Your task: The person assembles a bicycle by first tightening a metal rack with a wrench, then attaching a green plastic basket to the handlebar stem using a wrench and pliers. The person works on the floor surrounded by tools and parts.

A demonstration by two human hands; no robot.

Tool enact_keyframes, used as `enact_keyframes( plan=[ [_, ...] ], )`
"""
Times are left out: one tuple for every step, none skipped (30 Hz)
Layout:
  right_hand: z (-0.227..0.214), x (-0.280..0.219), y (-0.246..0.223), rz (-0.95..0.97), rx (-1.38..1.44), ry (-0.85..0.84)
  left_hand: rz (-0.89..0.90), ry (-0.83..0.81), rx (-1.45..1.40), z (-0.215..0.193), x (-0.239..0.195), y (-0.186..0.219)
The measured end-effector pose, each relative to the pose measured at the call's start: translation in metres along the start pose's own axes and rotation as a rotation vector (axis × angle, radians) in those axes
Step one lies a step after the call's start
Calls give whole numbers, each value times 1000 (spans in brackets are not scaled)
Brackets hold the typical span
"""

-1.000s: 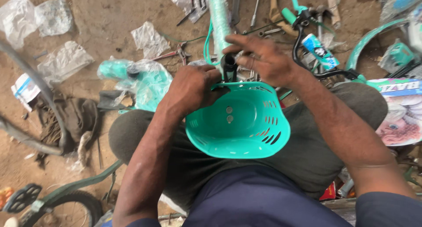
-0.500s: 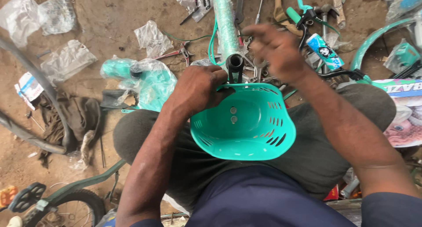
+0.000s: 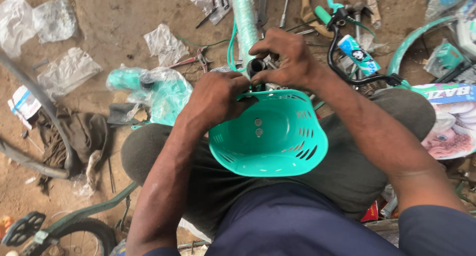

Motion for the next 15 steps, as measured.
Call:
enact_keyframes(
  plan=[
    [-4,1,0,16,33,5,2,-3,9,-1,1,1],
    [-6,3,-1,33,67,10,1,-4,8,-2,3,1],
    [-9,4,-2,45,104,8,-9,-1,8,-2,3,1],
    [-5,4,-9,-11,109,-52,-19,2,8,-2,3,1],
    [0,3,-16,-60,122,-114,-11,3,17,-1,1,2],
    [4,2,-22,-110,134,-177,-4,4,25,-1,1,2],
    [4,4,-24,-104,43,-106,11,4,35,-2,2,3],
    [1,6,-24,-96,-49,-35,-11,-2,25,-2,1,1],
    [-4,6,-25,-83,-146,38,-26,-7,10,-2,1,1],
    [-5,5,-29,-124,-149,52,-41,-13,-5,-1,1,0],
    [-7,6,-33,-172,-151,67,-28,-3,8,-3,3,2],
    [-8,7,-36,-221,-153,81,-15,7,21,-4,4,4],
    [-4,8,-35,-213,-65,-1,-9,16,33,-5,3,6],
    [1,8,-34,-205,24,-84,-3,12,42,-6,3,6],
    [7,7,-33,-196,111,-171,1,11,49,-5,3,7]
  ],
)
Point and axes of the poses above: each hand's wrist, its own x-axis towards the middle knuckle, its own z-axis out of the palm, y = z × x, the point moved 8 cm from there along x, towards the middle knuckle, and after that the axes turned 7 degrees about z, right-handed, at the moved point
